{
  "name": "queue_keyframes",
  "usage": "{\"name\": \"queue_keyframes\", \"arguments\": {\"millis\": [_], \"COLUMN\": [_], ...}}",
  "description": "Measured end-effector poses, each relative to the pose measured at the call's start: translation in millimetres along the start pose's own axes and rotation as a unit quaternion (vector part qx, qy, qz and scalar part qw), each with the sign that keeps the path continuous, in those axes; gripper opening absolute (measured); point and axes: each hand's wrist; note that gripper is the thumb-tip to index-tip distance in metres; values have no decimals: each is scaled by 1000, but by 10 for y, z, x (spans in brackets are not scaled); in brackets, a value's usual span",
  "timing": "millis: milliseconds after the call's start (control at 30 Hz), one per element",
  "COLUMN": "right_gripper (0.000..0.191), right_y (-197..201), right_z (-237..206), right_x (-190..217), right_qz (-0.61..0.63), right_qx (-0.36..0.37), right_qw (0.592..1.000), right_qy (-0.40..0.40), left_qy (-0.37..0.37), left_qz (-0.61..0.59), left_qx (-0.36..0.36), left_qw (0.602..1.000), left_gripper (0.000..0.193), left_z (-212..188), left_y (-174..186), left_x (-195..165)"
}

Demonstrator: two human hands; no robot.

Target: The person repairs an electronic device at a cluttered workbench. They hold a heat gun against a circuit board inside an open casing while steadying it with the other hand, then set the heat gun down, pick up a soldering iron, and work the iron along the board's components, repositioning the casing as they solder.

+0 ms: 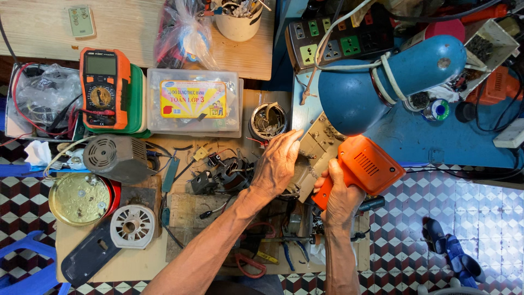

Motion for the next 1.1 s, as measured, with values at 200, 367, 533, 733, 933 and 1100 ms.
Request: {"name": "queue_keyframes", "arguments": {"millis": [200, 367, 533, 733, 933, 1100], "right_gripper": [20, 21, 22, 21, 19, 18], "right_y": [-59, -83, -90, -140, -100, -103], "right_z": [23, -64, -114, -51, -87, -90], "right_x": [32, 67, 93, 95, 129, 136], "right_qz": [6, 9, -1, -11, -21, 1], "right_qx": [-17, -27, -20, -20, -27, -15], "right_qw": [1000, 999, 1000, 1000, 999, 1000], "right_qy": [-25, -20, -6, -4, -13, -8], "left_qy": [-9, -11, -15, -7, 5, 3], "left_qz": [-2, -10, -11, -9, -9, -6], "left_qx": [-5, -8, -13, -6, 7, 6], "left_qw": [1000, 1000, 1000, 1000, 1000, 1000], "left_gripper": [40, 39, 38, 39, 42, 41], "left_z": [-1, -2, 1, -1, 4, 6], "left_y": [14, 24, 18, 13, 7, 6], "left_x": [-15, -23, -12, 12, 22, 16]}}
Point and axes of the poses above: each hand's wrist, its own z-axis towards the middle knuckle, its own y-axis out of the back of the hand, x = y × z, and after that the axes turned 8 degrees about x, right-handed
